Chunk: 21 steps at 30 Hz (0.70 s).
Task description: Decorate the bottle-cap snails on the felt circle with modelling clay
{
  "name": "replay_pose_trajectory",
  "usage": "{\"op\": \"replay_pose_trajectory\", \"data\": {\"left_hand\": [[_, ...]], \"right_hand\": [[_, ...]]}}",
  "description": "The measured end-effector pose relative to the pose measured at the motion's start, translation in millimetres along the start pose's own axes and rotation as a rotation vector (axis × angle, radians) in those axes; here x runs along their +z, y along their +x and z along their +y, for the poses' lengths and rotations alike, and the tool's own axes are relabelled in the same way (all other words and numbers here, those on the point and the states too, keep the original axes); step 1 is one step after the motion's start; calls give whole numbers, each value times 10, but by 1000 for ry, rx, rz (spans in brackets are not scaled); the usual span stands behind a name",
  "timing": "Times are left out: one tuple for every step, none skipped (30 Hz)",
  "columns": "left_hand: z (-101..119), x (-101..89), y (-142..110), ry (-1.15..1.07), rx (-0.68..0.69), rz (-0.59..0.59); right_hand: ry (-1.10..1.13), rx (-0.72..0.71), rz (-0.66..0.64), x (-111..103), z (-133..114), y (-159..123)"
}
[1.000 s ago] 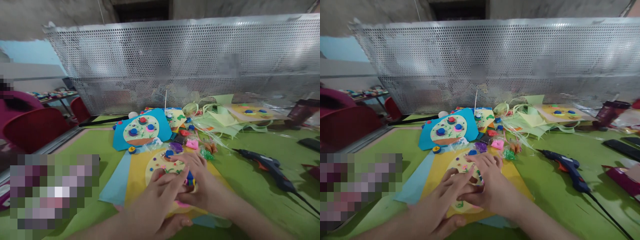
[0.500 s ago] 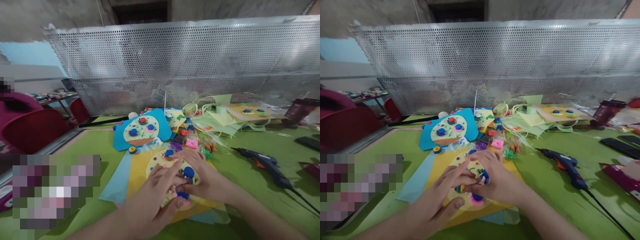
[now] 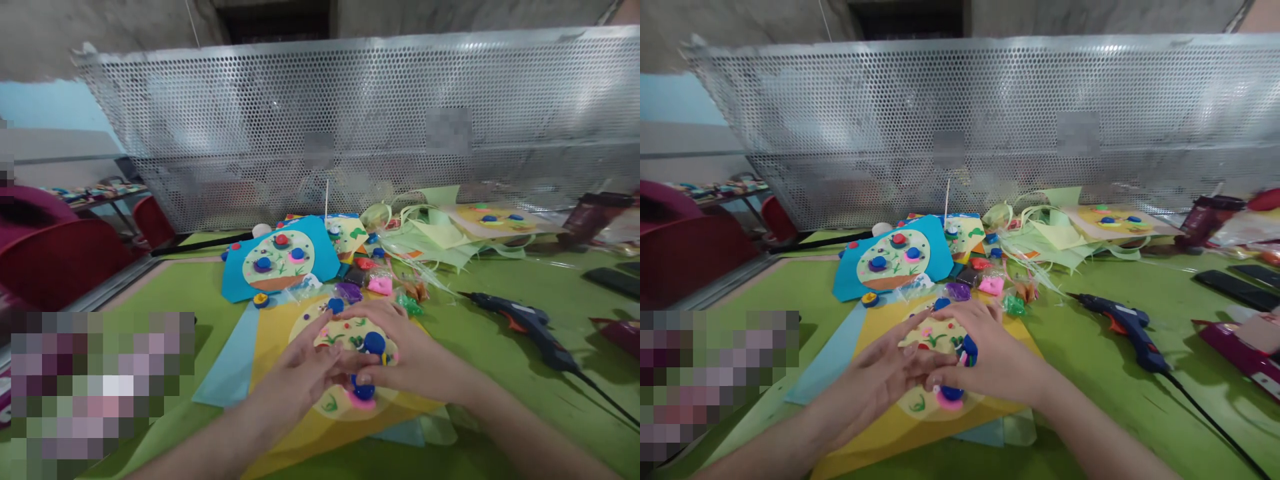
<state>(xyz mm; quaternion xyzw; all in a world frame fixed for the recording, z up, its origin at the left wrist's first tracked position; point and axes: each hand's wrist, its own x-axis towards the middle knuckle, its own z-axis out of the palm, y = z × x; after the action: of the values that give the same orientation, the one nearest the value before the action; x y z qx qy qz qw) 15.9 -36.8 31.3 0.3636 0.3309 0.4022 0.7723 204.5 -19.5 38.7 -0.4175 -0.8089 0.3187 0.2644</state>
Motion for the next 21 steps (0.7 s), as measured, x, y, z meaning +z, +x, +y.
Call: {"op": "replay_pose_trajectory", "data": {"left_hand": [[22,21,-3,-51,-18,5],[43,39,-9,-86,-28,5],[61,53,-15,-113,-33,6],[75,61,-19,-139,-37,8],[85,63,-17,-159,-41,14],[90,60,-10,-169,-47,27],[92,51,2,-174,-46,49],[95,39,18,-175,-40,72],[100,27,34,-172,-29,91],[110,14,47,-161,-18,106],[126,3,55,-144,-4,119],[147,-7,56,-118,13,132],[174,-15,50,-75,40,147],[203,-23,37,-2,80,160],[231,-32,21,110,131,172],[255,-43,4,260,183,176],[273,-56,-11,445,228,168],[281,-71,-21,659,274,154],[279,-87,-25,885,325,129],[264,-103,-22,1107,369,89],[238,-119,-14,1302,401,34]], "right_hand": [[-4,-4,8,1,-3,-4],[-15,-13,25,3,-6,-9],[-35,-32,45,6,-7,-11],[-62,-62,72,9,-6,-12],[-92,-98,99,11,-3,-10],[-118,-128,124,13,3,-5],[-135,-149,145,14,11,2],[-142,-156,163,14,20,10],[-142,-150,177,14,31,20],[-137,-133,190,13,40,29],[-131,-113,201,12,48,36],[-128,-93,213,10,53,42],[-129,-75,220,8,55,45],[-134,-60,217,5,55,47],[-144,-53,206,3,53,47],[-161,-53,186,3,51,46],[-185,-53,154,4,48,45],[-214,-52,117,7,46,45],[-245,-48,77,12,45,46],[-275,-38,39,17,45,47],[-301,-20,7,22,48,49]]}}
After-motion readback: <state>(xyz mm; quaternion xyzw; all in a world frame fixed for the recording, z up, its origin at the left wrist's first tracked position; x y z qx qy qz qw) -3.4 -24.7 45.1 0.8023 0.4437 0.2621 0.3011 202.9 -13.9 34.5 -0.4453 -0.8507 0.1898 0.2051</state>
